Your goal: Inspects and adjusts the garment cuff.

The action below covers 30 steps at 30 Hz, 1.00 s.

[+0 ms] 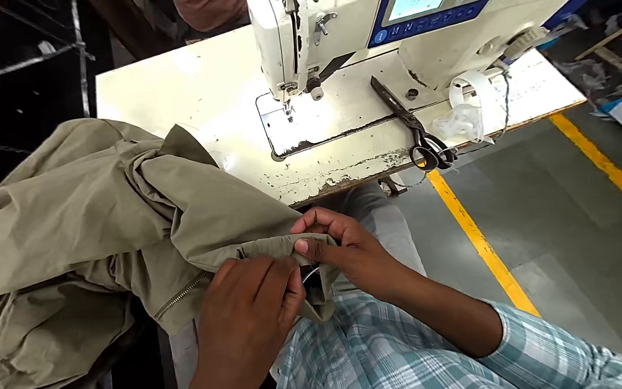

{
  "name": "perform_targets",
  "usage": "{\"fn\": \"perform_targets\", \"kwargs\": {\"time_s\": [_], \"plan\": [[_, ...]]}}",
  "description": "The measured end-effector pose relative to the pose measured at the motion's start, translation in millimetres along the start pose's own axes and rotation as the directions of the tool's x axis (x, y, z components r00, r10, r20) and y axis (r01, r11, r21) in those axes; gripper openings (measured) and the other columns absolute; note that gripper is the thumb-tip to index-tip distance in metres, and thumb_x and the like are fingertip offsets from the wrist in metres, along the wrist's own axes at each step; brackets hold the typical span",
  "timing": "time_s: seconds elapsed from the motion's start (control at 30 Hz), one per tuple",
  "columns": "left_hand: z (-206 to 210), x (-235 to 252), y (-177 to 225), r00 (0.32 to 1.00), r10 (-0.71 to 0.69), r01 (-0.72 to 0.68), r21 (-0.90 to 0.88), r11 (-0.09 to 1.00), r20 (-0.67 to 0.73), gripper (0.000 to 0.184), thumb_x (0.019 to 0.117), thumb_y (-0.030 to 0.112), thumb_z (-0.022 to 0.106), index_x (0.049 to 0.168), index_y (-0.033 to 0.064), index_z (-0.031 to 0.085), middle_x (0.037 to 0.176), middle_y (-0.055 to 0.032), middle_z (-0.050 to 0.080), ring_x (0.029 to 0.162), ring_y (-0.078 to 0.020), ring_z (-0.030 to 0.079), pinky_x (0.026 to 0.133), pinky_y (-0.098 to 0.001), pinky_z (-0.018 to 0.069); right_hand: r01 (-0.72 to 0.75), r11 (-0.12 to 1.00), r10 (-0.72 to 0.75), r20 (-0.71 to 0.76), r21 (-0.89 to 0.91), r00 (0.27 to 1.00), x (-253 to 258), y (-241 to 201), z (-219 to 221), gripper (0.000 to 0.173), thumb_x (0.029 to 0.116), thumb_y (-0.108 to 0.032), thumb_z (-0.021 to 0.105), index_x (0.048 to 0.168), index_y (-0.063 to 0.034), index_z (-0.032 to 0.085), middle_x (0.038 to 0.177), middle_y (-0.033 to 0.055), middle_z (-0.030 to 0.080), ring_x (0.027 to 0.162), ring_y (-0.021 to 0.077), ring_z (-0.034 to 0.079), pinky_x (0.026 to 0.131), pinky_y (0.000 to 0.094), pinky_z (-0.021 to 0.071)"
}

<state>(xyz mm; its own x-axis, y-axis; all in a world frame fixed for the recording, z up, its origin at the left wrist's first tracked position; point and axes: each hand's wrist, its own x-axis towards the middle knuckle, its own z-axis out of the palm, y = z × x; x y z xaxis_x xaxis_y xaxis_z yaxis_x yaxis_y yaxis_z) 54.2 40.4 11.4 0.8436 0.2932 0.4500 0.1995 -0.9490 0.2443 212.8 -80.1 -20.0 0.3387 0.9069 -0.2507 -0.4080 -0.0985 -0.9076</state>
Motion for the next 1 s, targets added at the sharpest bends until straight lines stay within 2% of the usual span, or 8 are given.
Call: {"fn": "perform_targets", "kwargs": {"time_s": [0.2,0.33,0.43,0.5,0.57,0.67,0.8,1.0], "plan": [[8.9,0.1,1.3,0.995,0.049,-0.058,0.102,0.993,0.090,0.020,0.0966,0.021,0.056,0.084,0.0097,0.065,0.068,-0.0023,0.055,0.060,-0.0192,0.054,0.057,-0.0332,0.0394,-0.058,0.998,0.059,-0.026,0.017,0.998,0.8,-0.6,2.5,0.015,0.1004,-0.014,0.065,0.115,-0.0082,0.065,0.091,0.0090,0.070,0.080,0.0149,0.067,0.075,0.0290,0.0562],[-17.3,-7.3,-13.5,0.983,-0.164,0.168,-0.053,0.984,0.081,0.034,0.1039,0.039,0.046,0.089,0.0113,0.058,0.074,-0.0054,0.055,0.066,-0.0196,0.055,0.062,-0.0380,0.0436,-0.024,0.999,0.024,-0.004,0.024,1.000,-1.3,0.4,1.5,0.016,0.1004,-0.012,0.064,0.115,-0.0081,0.064,0.092,0.0082,0.069,0.080,0.0140,0.066,0.074,0.0287,0.0565],[-33.9,-11.9,-17.4,0.946,-0.310,0.288,-0.185,0.939,-0.099,0.027,0.0995,0.037,0.057,0.091,0.0116,0.058,0.080,0.0004,0.055,0.073,-0.0031,0.052,0.063,-0.0168,0.0436,-0.003,1.000,0.003,-0.011,0.029,1.000,-0.4,-0.6,-0.7,0.016,0.1003,-0.013,0.064,0.116,-0.0083,0.064,0.093,0.0081,0.069,0.081,0.0145,0.067,0.074,0.0290,0.0571],[-31.0,-13.6,-9.2,0.955,-0.266,0.233,-0.225,0.946,-0.130,0.020,0.0975,0.034,0.064,0.094,0.0141,0.063,0.081,0.0019,0.060,0.075,-0.0015,0.058,0.067,-0.0146,0.0487,-0.014,0.999,0.014,-0.006,0.031,1.000,0.2,-1.6,0.3,0.016,0.1002,-0.012,0.064,0.116,-0.0081,0.064,0.093,0.0084,0.069,0.080,0.0146,0.067,0.074,0.0294,0.0573],[-21.0,-15.2,-2.2,0.977,-0.186,0.162,-0.204,0.965,-0.102,0.015,0.0966,0.030,0.068,0.101,0.0167,0.072,0.082,0.0002,0.066,0.076,-0.0075,0.063,0.069,-0.0222,0.0529,-0.023,0.999,0.023,0.009,0.025,1.000,0.9,-2.3,2.2,0.017,0.1002,-0.011,0.064,0.117,-0.0075,0.064,0.093,0.0094,0.070,0.081,0.0155,0.067,0.074,0.0298,0.0577],[-9.0,-13.5,-4.4,0.997,-0.069,0.070,-0.079,0.994,0.024,0.022,0.1013,0.030,0.062,0.117,0.0223,0.075,0.090,-0.0029,0.066,0.078,-0.0148,0.062,0.070,-0.0314,0.0488,-0.008,1.000,0.008,0.008,0.017,1.000,0.1,-1.4,2.8,0.017,0.1001,-0.011,0.065,0.116,-0.0068,0.064,0.093,0.0102,0.069,0.080,0.0167,0.068,0.074,0.0302,0.0581],[-3.0,-11.3,-15.2,0.998,0.052,-0.052,-0.007,0.999,0.028,0.017,0.0996,0.020,0.063,0.102,0.0202,0.079,0.088,-0.0023,0.069,0.078,-0.0161,0.063,0.071,-0.0304,0.0487,-0.009,1.000,0.009,-0.002,-0.003,1.000,-1.4,2.6,-0.8,0.016,0.1016,-0.012,0.063,0.117,-0.0077,0.063,0.094,0.0095,0.068,0.082,0.0165,0.067,0.075,0.0306,0.0575],[-11.7,-6.0,-22.5,0.973,0.125,-0.129,0.007,0.992,0.192,0.024,0.1067,0.024,0.048,0.102,0.0127,0.068,0.095,-0.0075,0.066,0.084,-0.0237,0.064,0.073,-0.0376,0.0511,0.039,0.998,-0.038,0.032,-0.049,0.999,-0.8,5.6,-2.6,0.016,0.1012,-0.012,0.063,0.116,-0.0060,0.064,0.091,0.0075,0.069,0.081,0.0138,0.066,0.074,0.0291,0.0566]]}}
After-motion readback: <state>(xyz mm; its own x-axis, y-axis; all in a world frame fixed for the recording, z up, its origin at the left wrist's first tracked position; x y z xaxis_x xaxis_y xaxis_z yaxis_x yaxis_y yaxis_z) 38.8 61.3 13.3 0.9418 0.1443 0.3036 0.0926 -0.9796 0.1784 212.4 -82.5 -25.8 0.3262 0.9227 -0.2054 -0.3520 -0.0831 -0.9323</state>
